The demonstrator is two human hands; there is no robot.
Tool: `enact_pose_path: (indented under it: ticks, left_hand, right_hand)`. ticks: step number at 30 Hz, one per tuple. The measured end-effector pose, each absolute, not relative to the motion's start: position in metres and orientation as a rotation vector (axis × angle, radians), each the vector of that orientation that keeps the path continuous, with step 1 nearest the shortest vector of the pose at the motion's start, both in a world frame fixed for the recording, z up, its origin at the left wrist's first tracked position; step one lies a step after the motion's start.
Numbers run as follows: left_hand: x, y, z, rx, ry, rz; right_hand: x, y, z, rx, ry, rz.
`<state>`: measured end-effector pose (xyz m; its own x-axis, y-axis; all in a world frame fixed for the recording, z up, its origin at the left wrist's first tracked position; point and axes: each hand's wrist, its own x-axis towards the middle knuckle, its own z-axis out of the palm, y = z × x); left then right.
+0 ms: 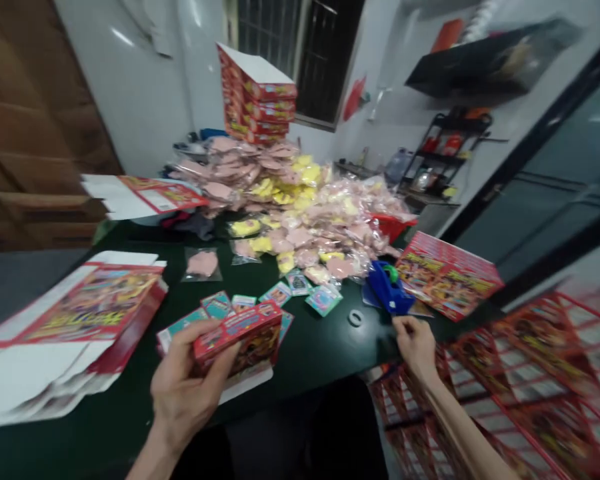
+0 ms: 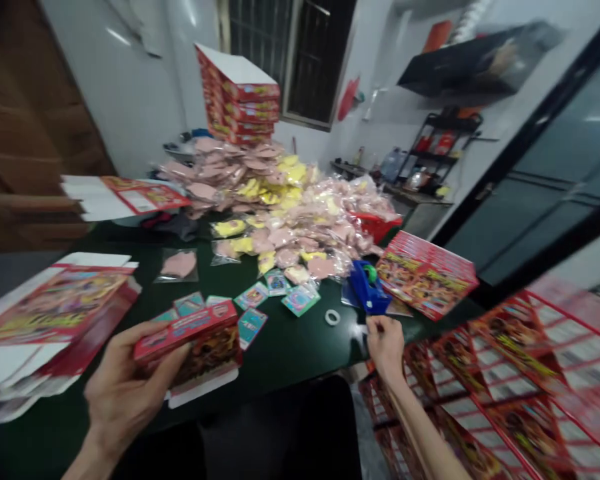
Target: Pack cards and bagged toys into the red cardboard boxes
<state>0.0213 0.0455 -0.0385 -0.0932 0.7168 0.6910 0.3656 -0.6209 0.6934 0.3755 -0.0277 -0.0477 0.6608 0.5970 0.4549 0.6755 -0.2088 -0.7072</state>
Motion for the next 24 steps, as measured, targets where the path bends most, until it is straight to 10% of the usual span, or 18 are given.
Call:
enact_pose_path:
  ticks: [9, 24]
  left_hand:
    - [0.025, 0.026, -0.016, 1.979, 0.860, 1.801]
    - [0.018, 0.021, -0.006, 2.388, 0.748, 1.657]
  right_hand:
    - [0.157, -0.042, 0.014, -1.090, -1.074, 1.060]
    - [0.136, -0.037, 0.014, -1.119, -0.786, 1.106]
